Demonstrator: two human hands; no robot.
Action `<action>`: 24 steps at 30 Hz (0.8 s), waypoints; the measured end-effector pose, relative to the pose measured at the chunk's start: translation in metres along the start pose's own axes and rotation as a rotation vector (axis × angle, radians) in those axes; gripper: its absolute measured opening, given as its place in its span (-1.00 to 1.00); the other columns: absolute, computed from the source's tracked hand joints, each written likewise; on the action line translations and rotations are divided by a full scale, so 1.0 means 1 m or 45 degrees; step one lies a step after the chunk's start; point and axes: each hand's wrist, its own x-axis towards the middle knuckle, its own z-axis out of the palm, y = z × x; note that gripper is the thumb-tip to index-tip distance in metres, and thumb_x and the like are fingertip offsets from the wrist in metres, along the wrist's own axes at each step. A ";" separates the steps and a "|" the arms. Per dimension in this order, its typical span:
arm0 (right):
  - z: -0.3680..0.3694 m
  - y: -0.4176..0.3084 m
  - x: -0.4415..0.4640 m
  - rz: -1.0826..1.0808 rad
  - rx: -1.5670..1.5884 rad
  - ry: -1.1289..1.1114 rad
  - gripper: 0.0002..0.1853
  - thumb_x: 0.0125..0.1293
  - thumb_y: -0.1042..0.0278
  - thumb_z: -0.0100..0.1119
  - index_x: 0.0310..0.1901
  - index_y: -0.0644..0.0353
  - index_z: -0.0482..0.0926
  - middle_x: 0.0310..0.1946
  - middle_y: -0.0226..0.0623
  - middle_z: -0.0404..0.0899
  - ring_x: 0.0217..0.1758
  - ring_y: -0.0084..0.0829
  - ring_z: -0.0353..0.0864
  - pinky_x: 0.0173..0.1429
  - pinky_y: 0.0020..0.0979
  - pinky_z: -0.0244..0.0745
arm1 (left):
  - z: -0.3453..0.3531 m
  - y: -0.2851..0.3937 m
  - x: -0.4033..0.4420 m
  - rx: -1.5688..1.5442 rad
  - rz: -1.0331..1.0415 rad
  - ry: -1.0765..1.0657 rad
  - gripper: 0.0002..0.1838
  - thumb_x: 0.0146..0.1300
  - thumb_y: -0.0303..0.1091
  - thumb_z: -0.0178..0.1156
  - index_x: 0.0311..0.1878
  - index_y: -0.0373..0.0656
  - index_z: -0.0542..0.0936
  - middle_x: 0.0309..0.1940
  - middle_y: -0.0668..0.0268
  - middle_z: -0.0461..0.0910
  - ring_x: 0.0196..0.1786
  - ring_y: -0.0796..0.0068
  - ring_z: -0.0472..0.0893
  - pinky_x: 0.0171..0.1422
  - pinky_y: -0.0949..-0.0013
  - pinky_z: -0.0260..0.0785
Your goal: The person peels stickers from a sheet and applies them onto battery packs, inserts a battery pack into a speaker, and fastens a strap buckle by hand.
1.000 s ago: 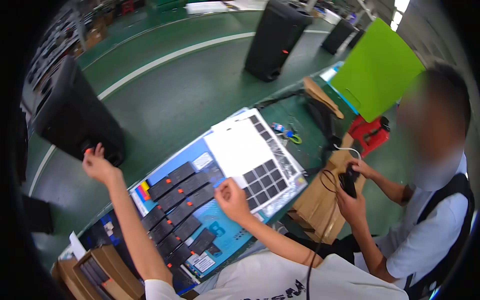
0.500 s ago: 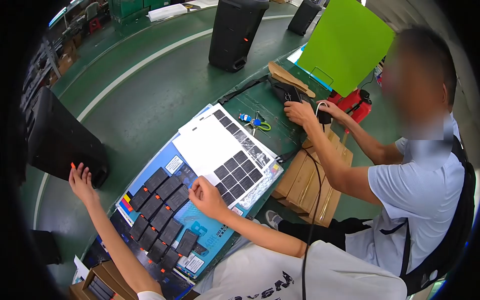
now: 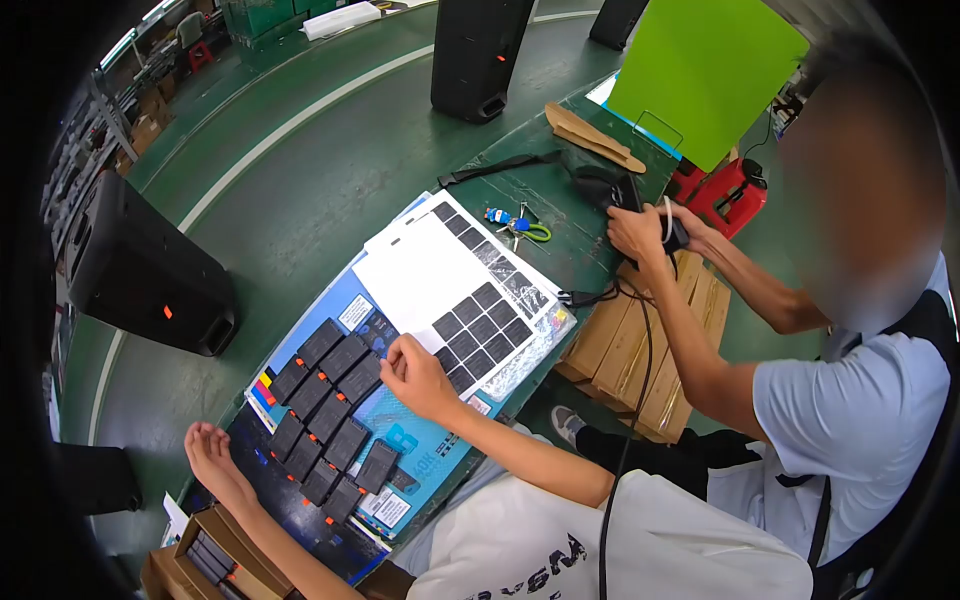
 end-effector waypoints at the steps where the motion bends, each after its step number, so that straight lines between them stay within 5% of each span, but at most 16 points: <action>1: 0.000 0.000 0.000 0.007 -0.012 -0.005 -0.81 0.46 0.46 0.34 -0.20 0.21 0.46 -0.50 -0.43 0.51 -0.48 -0.64 0.52 -0.35 -0.49 0.42 | 0.000 0.003 -0.010 0.003 0.002 -0.005 -0.71 0.68 -0.21 0.07 0.22 -0.21 0.56 -0.04 0.32 0.62 -0.03 0.48 0.59 0.16 0.38 0.42; 12: -0.002 -0.001 -0.001 -0.006 0.022 0.003 -0.80 0.45 0.46 0.35 -0.22 0.22 0.47 -0.46 -0.37 0.53 -0.44 -0.60 0.56 -0.31 -0.46 0.46 | 0.001 0.015 -0.096 0.129 -0.057 0.156 -0.78 0.68 -0.24 0.05 0.05 -0.20 0.56 -0.19 0.33 0.56 -0.19 0.52 0.55 0.01 0.44 0.38; 16: 0.000 0.011 0.000 -0.058 -0.075 0.041 -0.82 0.43 0.38 0.36 -0.19 0.20 0.52 -0.44 -0.30 0.60 -0.40 -0.46 0.63 -0.24 -0.36 0.55 | 0.040 0.053 -0.173 0.552 -0.072 -0.374 -0.64 0.62 -0.14 0.13 -0.09 -0.32 0.61 -0.33 0.28 0.57 -0.36 0.48 0.59 -0.22 0.39 0.45; 18: 0.003 0.015 0.000 -0.016 -0.103 0.029 -0.84 0.42 0.41 0.36 -0.19 0.20 0.53 -0.41 -0.25 0.65 -0.34 -0.45 0.70 -0.20 -0.35 0.59 | 0.063 0.093 -0.213 0.181 -0.803 -0.892 -0.79 0.57 -0.39 0.18 0.06 -0.35 0.65 0.04 0.08 0.69 0.00 0.23 0.78 0.12 0.22 0.62; 19: 0.005 0.013 0.001 -0.010 -0.054 0.024 -0.85 0.44 0.42 0.34 -0.20 0.19 0.51 -0.44 -0.29 0.62 -0.38 -0.48 0.65 -0.24 -0.36 0.56 | 0.071 0.084 -0.230 0.068 -0.441 -1.364 -0.71 0.54 -0.38 0.19 0.18 -0.37 0.59 0.11 -0.02 0.70 0.07 0.22 0.77 0.14 0.22 0.61; 20: 0.005 0.012 0.001 -0.131 -0.197 0.065 -0.85 0.46 0.45 0.33 -0.21 0.18 0.50 -0.50 -0.39 0.54 -0.44 -0.55 0.56 -0.30 -0.41 0.50 | 0.090 0.081 -0.250 -0.177 -0.395 -1.563 -0.64 0.50 -0.41 0.27 0.27 -0.35 0.58 0.17 0.03 0.69 0.21 0.21 0.72 0.31 0.18 0.56; 21: 0.007 0.017 0.002 -0.098 -0.140 0.062 -0.84 0.46 0.46 0.34 -0.22 0.17 0.50 -0.53 -0.48 0.47 -0.47 -0.64 0.46 -0.36 -0.49 0.40 | 0.116 0.104 -0.263 -0.295 -0.757 -1.704 -0.56 0.41 -0.60 0.31 0.33 -0.23 0.55 0.23 0.16 0.62 0.40 0.13 0.56 0.51 0.08 0.40; 23: 0.006 0.015 0.001 -0.078 -0.138 0.040 -0.82 0.46 0.47 0.35 -0.23 0.17 0.48 -0.53 -0.53 0.44 -0.49 -0.74 0.37 -0.40 -0.55 0.27 | 0.148 0.126 -0.275 -0.257 -0.752 -2.041 -0.35 0.50 -0.22 0.35 0.59 -0.01 0.41 0.54 0.10 0.42 0.57 0.07 0.41 0.66 -0.08 0.20; 24: 0.006 0.012 0.001 -0.068 -0.130 0.022 -0.81 0.46 0.48 0.35 -0.24 0.18 0.47 -0.53 -0.54 0.43 -0.49 -0.75 0.36 -0.41 -0.55 0.26 | 0.159 0.125 -0.281 -0.250 -0.747 -2.012 -0.35 0.50 -0.22 0.35 0.59 -0.01 0.41 0.54 0.10 0.42 0.57 0.07 0.41 0.66 -0.08 0.20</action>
